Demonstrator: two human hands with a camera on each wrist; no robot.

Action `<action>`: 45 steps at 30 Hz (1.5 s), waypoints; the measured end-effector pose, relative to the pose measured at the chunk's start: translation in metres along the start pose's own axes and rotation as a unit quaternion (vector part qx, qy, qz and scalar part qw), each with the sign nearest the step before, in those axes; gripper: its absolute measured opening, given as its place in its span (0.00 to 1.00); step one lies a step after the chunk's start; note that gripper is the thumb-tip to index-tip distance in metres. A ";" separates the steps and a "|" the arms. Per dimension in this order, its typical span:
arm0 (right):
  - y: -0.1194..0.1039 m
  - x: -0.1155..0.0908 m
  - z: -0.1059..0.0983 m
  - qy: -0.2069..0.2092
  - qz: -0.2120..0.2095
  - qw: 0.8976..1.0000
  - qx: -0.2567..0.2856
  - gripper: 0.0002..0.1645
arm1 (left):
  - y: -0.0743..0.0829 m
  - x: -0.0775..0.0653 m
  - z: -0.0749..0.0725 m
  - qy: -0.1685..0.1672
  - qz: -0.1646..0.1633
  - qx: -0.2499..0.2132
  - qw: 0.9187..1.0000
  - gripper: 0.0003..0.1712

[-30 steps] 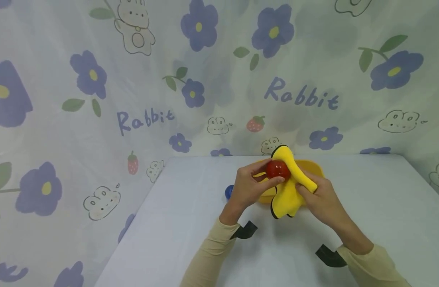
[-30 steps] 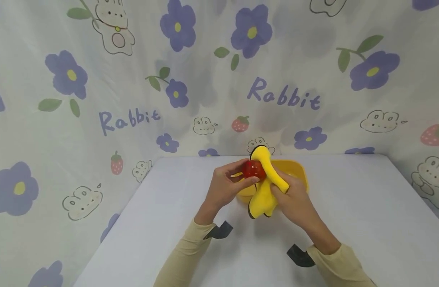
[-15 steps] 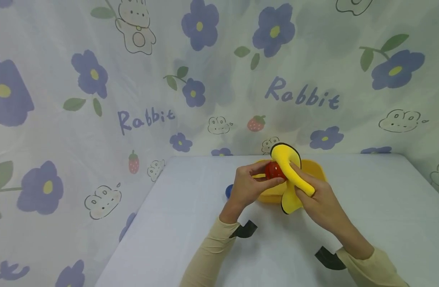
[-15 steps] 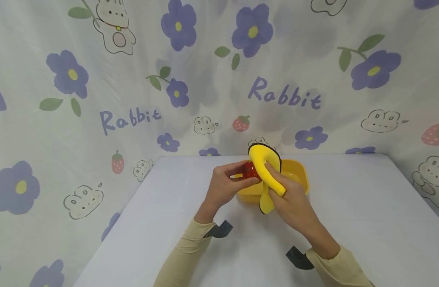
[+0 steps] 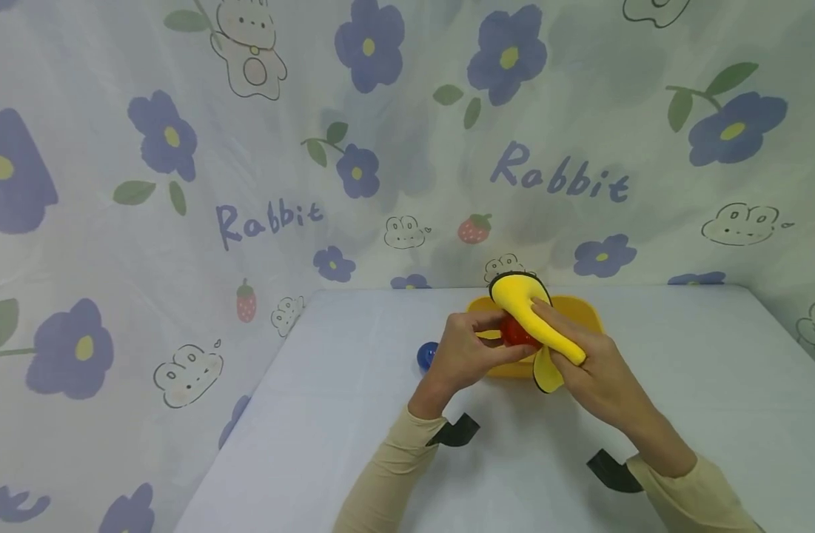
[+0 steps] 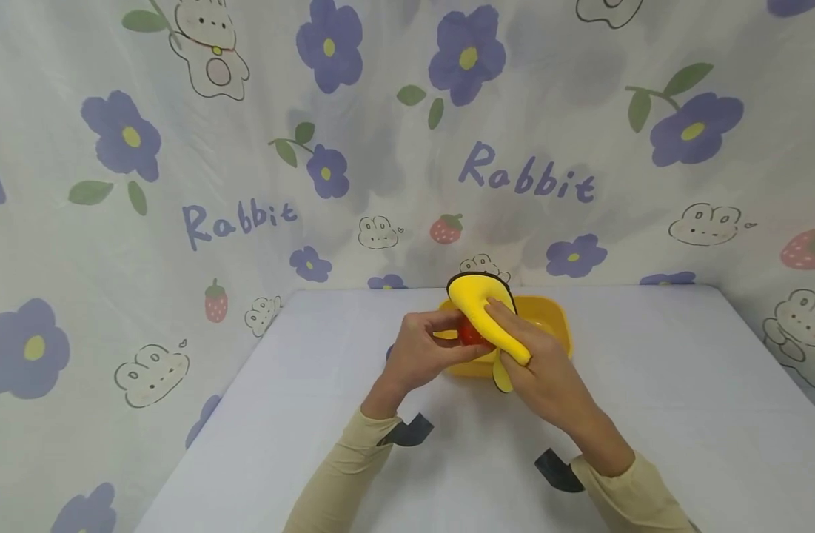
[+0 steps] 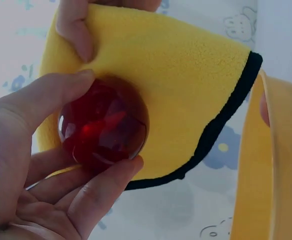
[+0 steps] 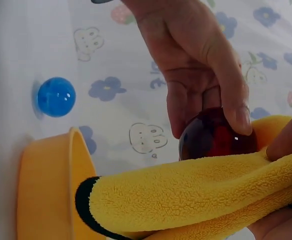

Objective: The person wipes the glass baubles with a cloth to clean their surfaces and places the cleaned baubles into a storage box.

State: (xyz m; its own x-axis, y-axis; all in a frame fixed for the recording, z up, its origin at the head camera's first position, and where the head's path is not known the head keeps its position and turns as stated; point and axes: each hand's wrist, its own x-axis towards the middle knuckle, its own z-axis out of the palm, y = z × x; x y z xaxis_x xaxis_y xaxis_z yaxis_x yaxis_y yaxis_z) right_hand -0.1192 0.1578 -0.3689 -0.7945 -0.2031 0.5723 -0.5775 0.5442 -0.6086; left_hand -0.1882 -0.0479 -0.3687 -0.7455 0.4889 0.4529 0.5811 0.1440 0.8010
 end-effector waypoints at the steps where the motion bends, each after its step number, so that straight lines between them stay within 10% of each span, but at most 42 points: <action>1: 0.000 0.000 -0.001 -0.001 -0.001 1.000 -0.003 0.37 | 0.001 0.000 0.000 -0.003 0.002 0.000 1.000 0.25; 27: 0.017 0.003 -0.009 -0.037 0.094 0.988 0.114 0.30 | 0.014 -0.003 -0.002 -0.006 0.032 -0.010 0.999 0.28; 45: 0.016 0.002 0.001 -0.045 0.181 0.959 0.214 0.22 | 0.004 0.000 0.007 0.080 0.071 -0.026 0.994 0.28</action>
State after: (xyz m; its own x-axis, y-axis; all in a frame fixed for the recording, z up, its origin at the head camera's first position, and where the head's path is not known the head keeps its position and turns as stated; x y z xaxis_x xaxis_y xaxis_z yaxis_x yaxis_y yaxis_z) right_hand -0.1307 0.1651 -0.3784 -0.9595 -0.1438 0.2421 -0.2688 0.2122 -0.9395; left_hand -0.1840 -0.0415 -0.3680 -0.7020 0.3582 0.6155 0.6692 0.0361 0.7422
